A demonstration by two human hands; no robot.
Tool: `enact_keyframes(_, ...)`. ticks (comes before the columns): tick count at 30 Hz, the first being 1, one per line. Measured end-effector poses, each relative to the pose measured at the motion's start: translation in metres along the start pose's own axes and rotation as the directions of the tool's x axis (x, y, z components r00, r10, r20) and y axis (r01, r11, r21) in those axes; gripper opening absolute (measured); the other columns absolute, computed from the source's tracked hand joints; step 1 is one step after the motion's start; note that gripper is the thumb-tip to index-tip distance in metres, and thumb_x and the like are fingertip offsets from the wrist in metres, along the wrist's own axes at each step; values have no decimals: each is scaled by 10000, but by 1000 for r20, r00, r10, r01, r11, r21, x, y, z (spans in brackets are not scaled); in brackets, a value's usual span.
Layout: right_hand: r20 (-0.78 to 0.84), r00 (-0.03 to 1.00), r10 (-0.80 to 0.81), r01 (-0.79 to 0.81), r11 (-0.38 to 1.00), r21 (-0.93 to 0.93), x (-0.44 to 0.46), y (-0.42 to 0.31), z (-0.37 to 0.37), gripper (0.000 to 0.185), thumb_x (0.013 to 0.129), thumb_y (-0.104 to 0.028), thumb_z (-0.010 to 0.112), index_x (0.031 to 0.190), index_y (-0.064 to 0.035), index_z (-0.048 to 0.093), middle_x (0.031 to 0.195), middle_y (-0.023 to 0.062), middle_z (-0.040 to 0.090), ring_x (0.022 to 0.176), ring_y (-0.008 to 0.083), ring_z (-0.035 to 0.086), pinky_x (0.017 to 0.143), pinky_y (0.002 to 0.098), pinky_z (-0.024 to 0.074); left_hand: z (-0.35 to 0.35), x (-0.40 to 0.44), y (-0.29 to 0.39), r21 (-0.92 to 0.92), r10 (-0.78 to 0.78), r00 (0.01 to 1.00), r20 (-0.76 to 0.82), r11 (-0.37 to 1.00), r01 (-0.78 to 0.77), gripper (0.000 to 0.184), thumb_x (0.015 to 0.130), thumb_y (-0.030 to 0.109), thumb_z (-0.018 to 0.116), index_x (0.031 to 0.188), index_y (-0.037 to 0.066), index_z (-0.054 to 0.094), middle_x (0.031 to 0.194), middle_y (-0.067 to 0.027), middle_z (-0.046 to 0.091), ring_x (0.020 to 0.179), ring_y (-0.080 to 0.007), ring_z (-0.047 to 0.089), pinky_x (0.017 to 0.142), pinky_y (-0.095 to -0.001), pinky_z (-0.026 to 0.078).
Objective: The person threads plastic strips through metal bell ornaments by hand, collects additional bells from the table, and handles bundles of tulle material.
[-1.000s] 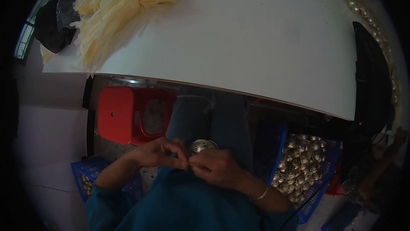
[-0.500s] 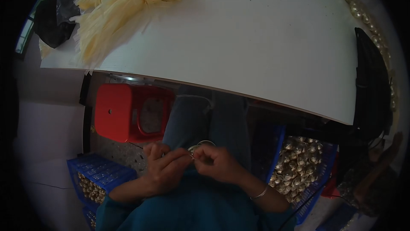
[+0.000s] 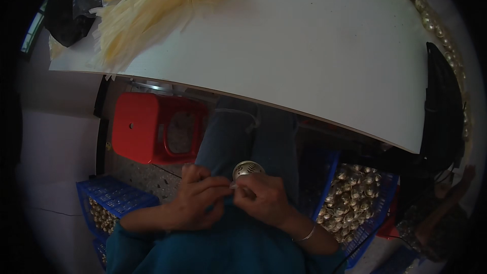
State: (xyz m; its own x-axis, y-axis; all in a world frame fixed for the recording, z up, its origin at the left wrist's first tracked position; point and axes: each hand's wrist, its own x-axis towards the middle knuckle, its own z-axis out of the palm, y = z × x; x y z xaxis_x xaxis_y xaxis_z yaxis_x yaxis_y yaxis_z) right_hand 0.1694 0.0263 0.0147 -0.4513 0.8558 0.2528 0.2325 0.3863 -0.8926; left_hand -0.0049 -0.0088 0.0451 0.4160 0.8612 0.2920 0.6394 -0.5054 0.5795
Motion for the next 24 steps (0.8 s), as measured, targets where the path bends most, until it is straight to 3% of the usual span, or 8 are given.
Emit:
enact_keyframes(2, 62, 995, 78, -85, 990, 114, 3, -4, -5, 153, 641, 36, 618, 768, -28, 561, 592, 28, 547, 469, 59, 497, 403, 205, 364, -11, 7, -10, -490, -197, 959, 204, 828, 274, 176, 678, -4, 595, 850, 26, 617, 946, -76, 587, 854, -195, 497, 763, -281, 373)
enact_keyframes(6, 67, 997, 35, -44, 990, 133, 4, -4, -3, 163, 635, 36, 625, 769, -26, 557, 597, 37, 553, 474, 78, 518, 404, 216, 386, -4, 4, -25, -748, -283, 893, 349, 490, 447, 114, 767, 46, 604, 878, 28, 622, 920, -76, 600, 863, -144, 523, 765, -264, 411)
enact_keyframes(8, 68, 998, -16, 17, 1000, -17, 6, -5, -4, 162, 634, 10, 630, 767, -44, 554, 611, 61, 561, 527, 162, 577, 449, 258, 451, 0, 5, -24, -819, -406, 753, 518, 18, 573, 112, 793, 99, 614, 872, 19, 619, 861, -53, 606, 868, -101, 542, 768, -241, 435)
enact_keyframes(12, 78, 991, -109, 122, 973, -197, 8, -10, -5, 153, 639, -5, 628, 766, -44, 553, 618, 61, 568, 540, 158, 586, 459, 266, 461, 0, 10, -24, -713, -449, 661, 601, 72, 697, 111, 779, 96, 632, 852, 14, 616, 827, -41, 600, 867, -98, 558, 753, -222, 450)
enact_keyframes(15, 107, 994, -34, 46, 992, -115, 10, -12, -9, 138, 652, -24, 633, 764, -44, 554, 610, 68, 565, 542, 162, 589, 468, 267, 465, 6, 5, -24, -751, -462, 753, 469, 241, 615, 120, 734, 81, 666, 812, 13, 606, 790, -38, 598, 846, -109, 555, 732, -231, 451)
enact_keyframes(17, 243, 960, 139, -158, 985, 62, 10, -12, -14, 135, 682, -3, 640, 801, -26, 581, 599, 25, 562, 496, 72, 536, 430, 212, 405, 7, 2, -23, -656, -396, 883, 254, 600, 458, 132, 687, 56, 682, 779, 21, 595, 790, -49, 600, 821, -126, 547, 694, -244, 452)
enact_keyframes(20, 356, 890, 286, -376, 901, 218, 13, -16, -21, 124, 736, -85, 637, 841, -36, 589, 630, 54, 597, 571, 115, 595, 495, 227, 454, 2, 6, -19, -610, -335, 926, 175, 701, 369, 150, 648, 40, 689, 759, 35, 588, 791, -50, 602, 793, -148, 533, 654, -254, 444)
enact_keyframes(24, 390, 893, 223, -344, 898, 274, 13, -6, -24, 121, 764, -99, 627, 861, -33, 598, 650, 44, 610, 592, 93, 594, 505, 215, 449, 1, 9, -17, -502, -250, 966, 73, 827, 252, 169, 634, 22, 691, 767, 49, 591, 813, -49, 609, 779, -172, 528, 641, -281, 434)
